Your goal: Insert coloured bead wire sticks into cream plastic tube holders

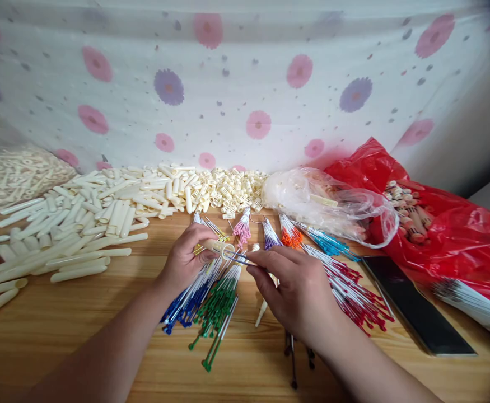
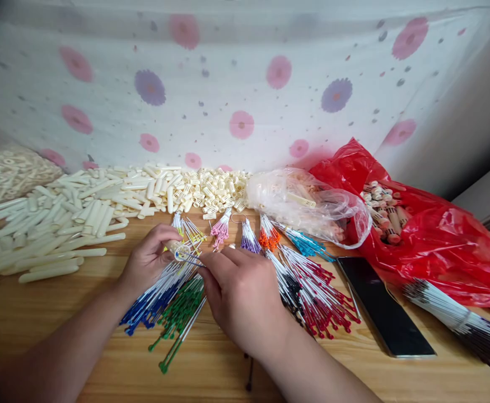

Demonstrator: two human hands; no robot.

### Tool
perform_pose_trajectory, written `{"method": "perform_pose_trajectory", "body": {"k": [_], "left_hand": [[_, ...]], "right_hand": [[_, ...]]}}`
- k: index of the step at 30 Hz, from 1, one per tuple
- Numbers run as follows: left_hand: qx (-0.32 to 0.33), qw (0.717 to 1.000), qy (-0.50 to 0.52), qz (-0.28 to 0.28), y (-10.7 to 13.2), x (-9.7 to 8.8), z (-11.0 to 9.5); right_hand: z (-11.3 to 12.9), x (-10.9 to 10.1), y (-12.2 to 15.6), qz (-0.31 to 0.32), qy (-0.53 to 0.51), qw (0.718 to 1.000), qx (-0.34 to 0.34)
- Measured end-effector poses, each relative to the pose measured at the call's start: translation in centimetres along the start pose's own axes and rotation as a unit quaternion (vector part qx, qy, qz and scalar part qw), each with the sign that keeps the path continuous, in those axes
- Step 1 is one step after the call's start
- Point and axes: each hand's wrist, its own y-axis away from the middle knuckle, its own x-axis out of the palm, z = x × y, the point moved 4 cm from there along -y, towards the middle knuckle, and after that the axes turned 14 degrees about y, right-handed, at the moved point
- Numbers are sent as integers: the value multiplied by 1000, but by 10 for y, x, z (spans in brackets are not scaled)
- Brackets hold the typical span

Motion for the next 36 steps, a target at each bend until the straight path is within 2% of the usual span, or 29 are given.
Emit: {"method": "perform_pose_trajectory", "body": {"k": [6, 11, 14, 18, 23, 28, 32, 36], "left_hand": [[-24, 999, 22, 3, 0, 1, 2], [-129, 980, 135, 69, 5, 8, 6], [-156, 971, 168, 73, 8, 9, 6], [-136, 976, 162, 53, 6, 7, 6], [-80, 989, 123, 16, 1, 6, 6], [-24, 996, 80, 10, -1, 4, 4], [-3, 998, 62, 15, 0, 3, 4], [-19, 998, 50, 34, 0, 4, 1]], "right_hand": [[1, 0, -1, -17, 34, 999, -20], [3, -7, -1, -32, 43, 998, -29], [4, -11, 0, -34, 44, 998, -21], [3, -13, 0, -5, 17, 1000, 14], [2, -8, 3, 45, -11, 998, 49], [1, -3, 2, 76, -18, 995, 64], [0, -1, 1, 85, -11, 994, 63], [1, -3, 0, 60, 9, 997, 51]]}}
